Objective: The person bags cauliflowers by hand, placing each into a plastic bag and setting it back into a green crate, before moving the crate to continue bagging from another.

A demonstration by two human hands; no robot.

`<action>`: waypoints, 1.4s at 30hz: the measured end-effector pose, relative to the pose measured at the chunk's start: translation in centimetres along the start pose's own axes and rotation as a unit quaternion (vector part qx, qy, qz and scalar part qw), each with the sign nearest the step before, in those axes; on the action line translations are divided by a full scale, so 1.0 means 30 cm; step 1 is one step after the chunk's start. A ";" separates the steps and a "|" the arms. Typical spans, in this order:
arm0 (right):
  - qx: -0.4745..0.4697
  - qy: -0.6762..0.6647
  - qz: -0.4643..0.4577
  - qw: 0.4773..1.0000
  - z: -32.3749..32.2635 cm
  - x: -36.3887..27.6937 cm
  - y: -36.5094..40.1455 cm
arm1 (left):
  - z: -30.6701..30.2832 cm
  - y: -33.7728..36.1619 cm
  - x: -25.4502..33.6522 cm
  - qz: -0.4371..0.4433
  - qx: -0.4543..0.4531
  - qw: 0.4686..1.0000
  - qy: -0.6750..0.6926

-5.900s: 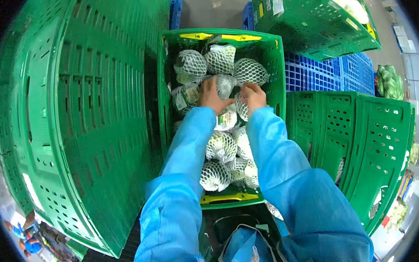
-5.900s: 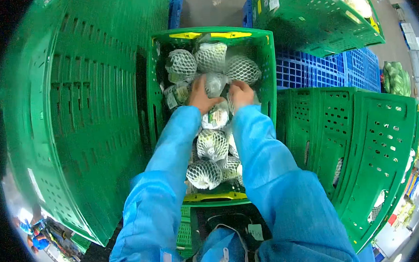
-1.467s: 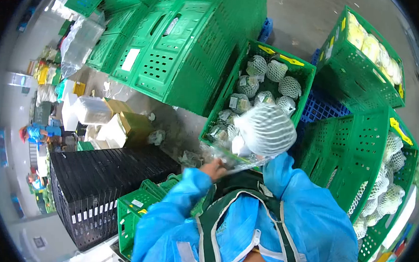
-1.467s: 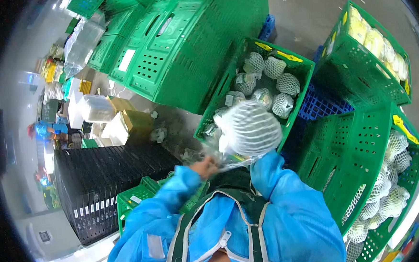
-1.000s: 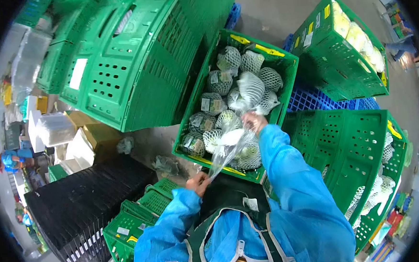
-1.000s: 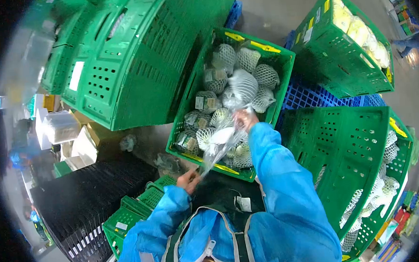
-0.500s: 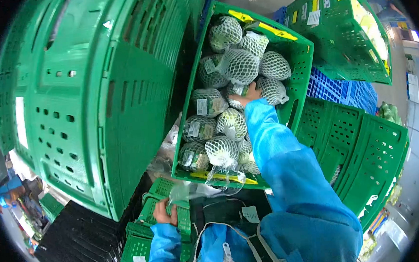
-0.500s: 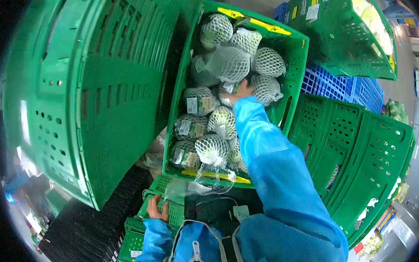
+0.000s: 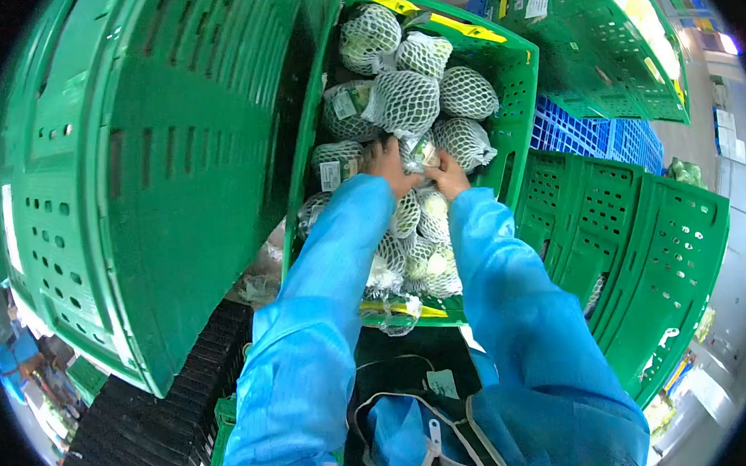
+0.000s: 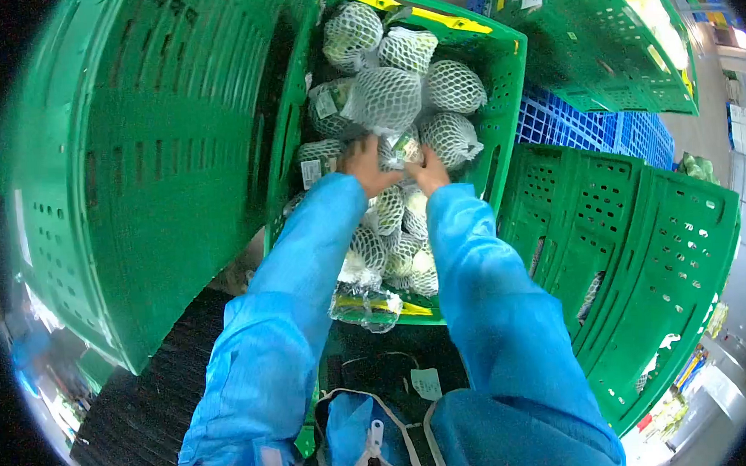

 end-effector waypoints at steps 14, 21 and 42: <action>0.073 -0.196 -0.088 0.974 -0.167 -0.509 0.452 | 0.043 0.071 -0.018 -0.077 -0.212 0.762 0.607; 0.072 -0.212 -0.146 0.964 -0.221 -0.696 0.496 | -0.054 0.241 0.117 -0.042 -0.217 0.676 0.703; -0.010 -0.580 -0.085 0.810 -0.158 -0.764 0.567 | -0.095 0.426 0.136 -0.001 -0.192 0.511 0.838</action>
Point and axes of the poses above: each hand's wrist, its own y-axis away from the middle knuckle, its own z-axis out of the palm, x = y × z, the point moved 6 cm from there along -y, towards the middle knuckle, and after that the axes turned 6 degrees about -y, right-handed, at the moved point
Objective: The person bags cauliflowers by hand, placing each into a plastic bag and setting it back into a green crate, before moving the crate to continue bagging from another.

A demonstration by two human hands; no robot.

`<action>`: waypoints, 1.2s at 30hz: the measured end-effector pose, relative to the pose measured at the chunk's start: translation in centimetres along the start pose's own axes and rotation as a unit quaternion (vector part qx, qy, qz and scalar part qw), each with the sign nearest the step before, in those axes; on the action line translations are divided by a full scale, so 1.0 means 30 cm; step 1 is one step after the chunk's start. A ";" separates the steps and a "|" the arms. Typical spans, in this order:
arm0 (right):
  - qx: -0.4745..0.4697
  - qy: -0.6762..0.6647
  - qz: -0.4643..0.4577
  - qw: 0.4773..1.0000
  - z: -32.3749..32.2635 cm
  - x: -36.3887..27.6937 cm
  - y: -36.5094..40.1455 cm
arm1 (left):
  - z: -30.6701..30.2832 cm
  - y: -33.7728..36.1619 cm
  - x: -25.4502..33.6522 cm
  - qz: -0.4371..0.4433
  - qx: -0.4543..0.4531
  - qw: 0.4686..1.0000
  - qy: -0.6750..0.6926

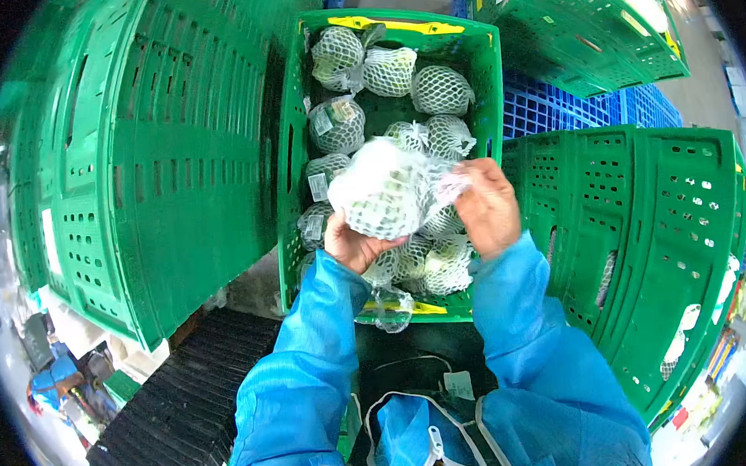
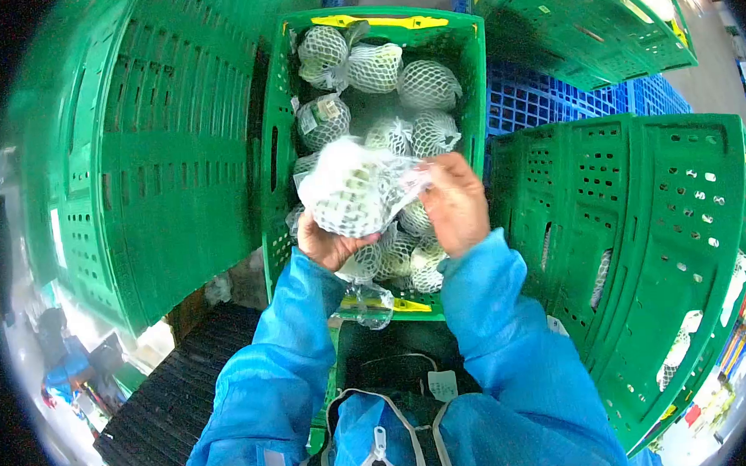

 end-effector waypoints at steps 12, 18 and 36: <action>-0.039 -0.021 0.155 0.987 0.115 0.062 0.024 | 0.150 -0.121 0.158 0.316 0.077 0.694 -0.642; -0.037 0.239 0.066 0.968 -0.011 -0.025 -0.028 | 0.096 -0.154 0.239 0.200 0.137 0.773 -0.586; -0.033 -0.150 0.237 0.959 0.013 0.185 -0.060 | -0.006 -0.022 0.200 0.304 0.257 0.784 -0.476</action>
Point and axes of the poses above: each hand's wrist, its own y-axis away from the middle knuckle, its own z-axis out of the palm, x = y × z, the point moved 6 cm from there along -y, towards the middle knuckle, and after that the axes turned 6 degrees about -y, right-handed, at the moved point
